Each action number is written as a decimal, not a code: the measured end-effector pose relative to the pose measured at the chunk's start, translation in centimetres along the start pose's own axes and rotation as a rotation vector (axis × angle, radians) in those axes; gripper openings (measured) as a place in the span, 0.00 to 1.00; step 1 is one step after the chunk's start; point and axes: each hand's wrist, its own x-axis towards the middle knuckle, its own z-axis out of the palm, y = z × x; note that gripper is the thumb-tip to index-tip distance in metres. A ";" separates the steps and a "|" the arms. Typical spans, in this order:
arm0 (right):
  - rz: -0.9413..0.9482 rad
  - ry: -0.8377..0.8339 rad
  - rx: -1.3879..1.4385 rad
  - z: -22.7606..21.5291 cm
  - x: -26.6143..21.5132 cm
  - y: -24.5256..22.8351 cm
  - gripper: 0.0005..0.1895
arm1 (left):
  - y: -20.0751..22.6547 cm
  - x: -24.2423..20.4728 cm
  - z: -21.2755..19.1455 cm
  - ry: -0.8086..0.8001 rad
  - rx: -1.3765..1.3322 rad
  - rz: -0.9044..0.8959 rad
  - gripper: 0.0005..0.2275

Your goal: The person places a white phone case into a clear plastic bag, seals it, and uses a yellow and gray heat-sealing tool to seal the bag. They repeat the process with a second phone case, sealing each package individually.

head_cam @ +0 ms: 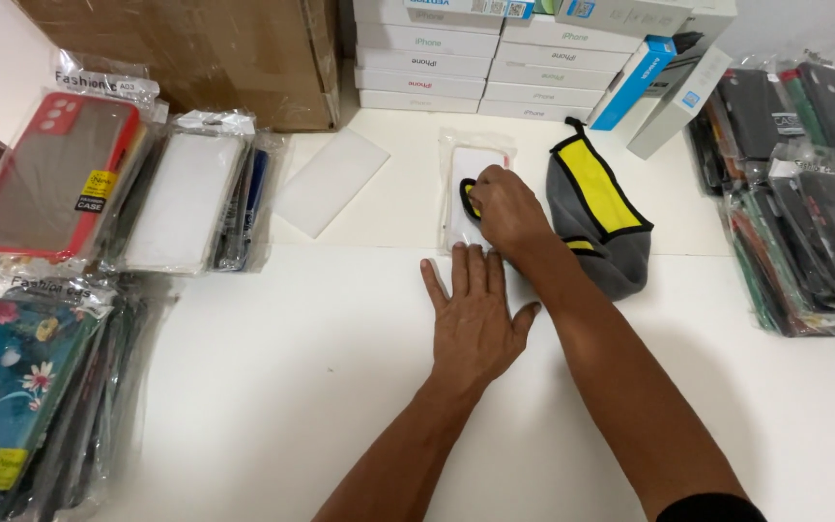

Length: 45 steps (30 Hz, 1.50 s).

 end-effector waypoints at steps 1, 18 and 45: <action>-0.001 0.001 0.004 -0.9 0.3 -1.0 0.07 | -0.1 -0.1 0.0 -0.001 0.003 -0.003 0.35; -0.011 -0.003 0.090 -2.4 2.7 -2.0 0.10 | 0.0 0.7 1.4 0.130 -0.008 0.059 0.31; -0.048 -0.248 0.337 -13.7 -5.3 -8.4 0.19 | 0.1 0.7 1.8 0.184 0.019 0.054 0.32</action>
